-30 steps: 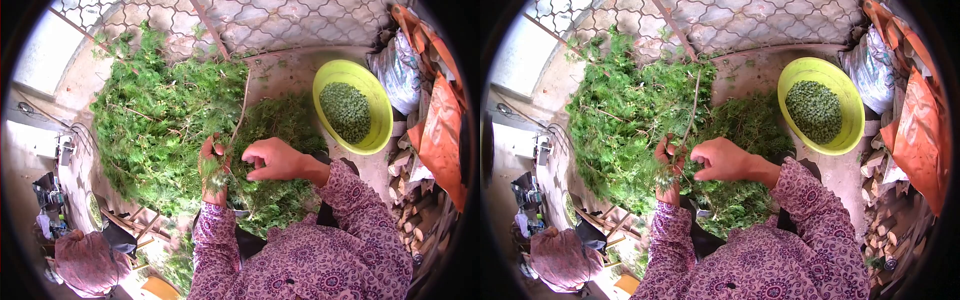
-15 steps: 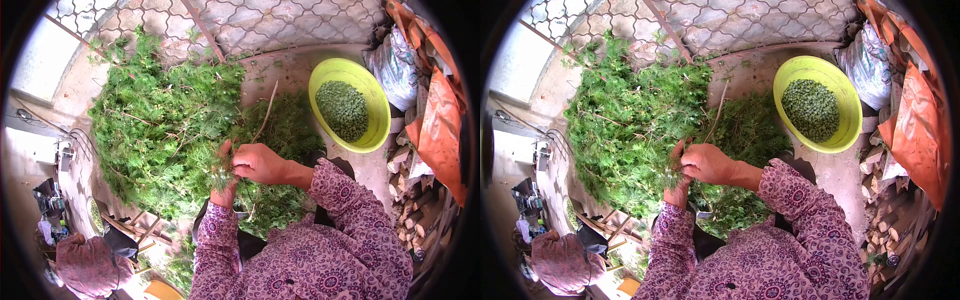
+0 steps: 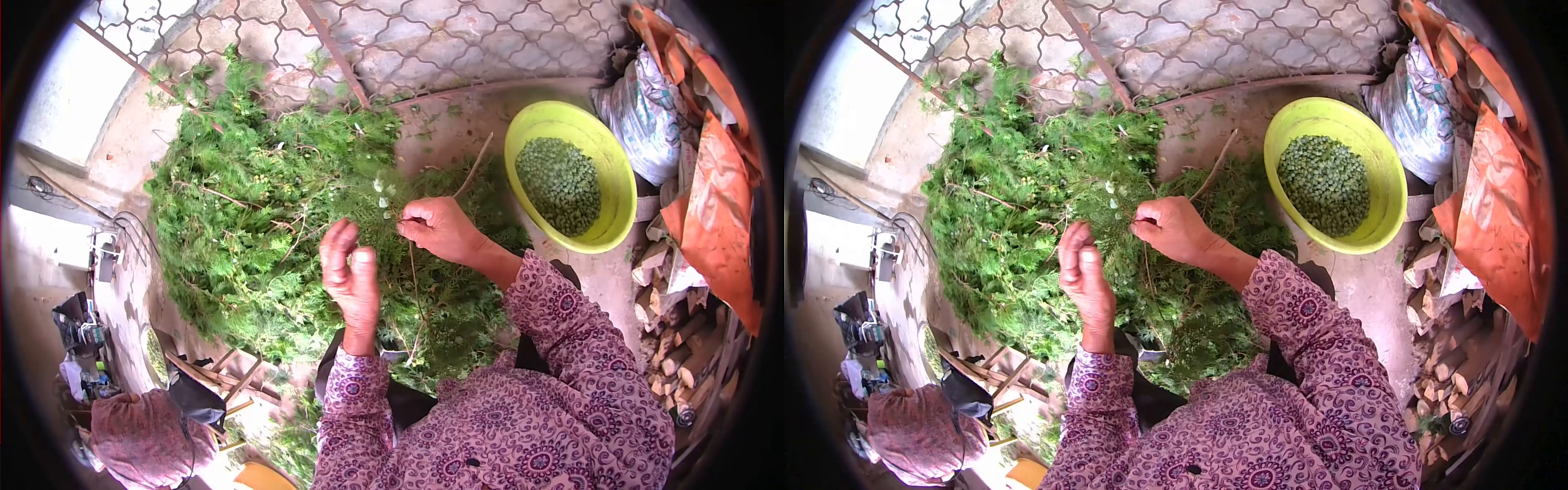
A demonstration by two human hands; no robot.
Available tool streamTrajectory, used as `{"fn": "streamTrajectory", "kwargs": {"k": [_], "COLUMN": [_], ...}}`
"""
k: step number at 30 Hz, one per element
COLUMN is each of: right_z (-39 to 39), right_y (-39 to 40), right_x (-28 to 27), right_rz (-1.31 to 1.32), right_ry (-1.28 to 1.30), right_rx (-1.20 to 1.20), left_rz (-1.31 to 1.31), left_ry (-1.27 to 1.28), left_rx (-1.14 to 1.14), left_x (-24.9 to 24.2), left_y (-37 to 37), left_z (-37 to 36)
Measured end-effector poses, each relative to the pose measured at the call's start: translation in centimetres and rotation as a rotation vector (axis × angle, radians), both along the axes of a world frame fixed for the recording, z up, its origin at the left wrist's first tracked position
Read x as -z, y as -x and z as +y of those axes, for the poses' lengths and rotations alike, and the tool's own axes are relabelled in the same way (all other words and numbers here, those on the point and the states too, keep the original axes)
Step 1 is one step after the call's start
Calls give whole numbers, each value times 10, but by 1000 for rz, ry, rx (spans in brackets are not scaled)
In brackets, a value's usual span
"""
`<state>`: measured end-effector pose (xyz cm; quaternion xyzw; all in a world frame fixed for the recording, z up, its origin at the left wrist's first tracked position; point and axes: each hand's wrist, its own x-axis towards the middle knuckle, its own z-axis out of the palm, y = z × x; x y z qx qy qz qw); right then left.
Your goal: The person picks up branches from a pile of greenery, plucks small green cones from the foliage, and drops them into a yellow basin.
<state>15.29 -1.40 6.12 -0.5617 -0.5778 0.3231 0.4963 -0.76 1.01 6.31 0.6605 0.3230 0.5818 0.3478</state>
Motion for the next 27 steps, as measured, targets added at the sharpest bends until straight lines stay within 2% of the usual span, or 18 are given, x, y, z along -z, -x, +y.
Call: {"fn": "streamTrajectory", "kwargs": {"k": [2, 4, 5, 6, 8, 13, 15, 20, 23, 26, 27], "right_z": [0, 0, -1, -2, -2, -3, -3, -2, -2, -4, -4], "right_y": [4, 7, 8, 8, 11, 15, 16, 16, 13, 8, 8], "right_x": [1, 1, 0, -1, 2, 7, 7, 9, 5, -1, -5], "right_rz": [-32, -66, -119, -172, -139, -75, -64, -102, -90, -139, -53], "right_ry": [-48, -101, -73, -45, -88, -77, -50, -30, 76, -58, -57], "right_rx": [0, -3, -29, -53, -45, -90, -96, -100, -120, -69, -74], "left_rz": [69, -129, -343, -344, -397, -416, -512, -503, -481, -407, -349], "left_ry": [71, 390, 590, 587, 695, 733, 874, 820, 753, 657, 594], "left_rx": [75, 225, 354, 353, 317, 304, 341, 304, 253, 206, 193], "left_x": [5, 29, 14, 16, 22, 26, 31, 33, 30, 36, 40], "left_y": [-3, -6, -13, -12, -10, -6, -5, -9, -10, -7, -6], "left_z": [-5, -2, -6, -5, -1, -1, 0, -3, -3, 1, 2]}}
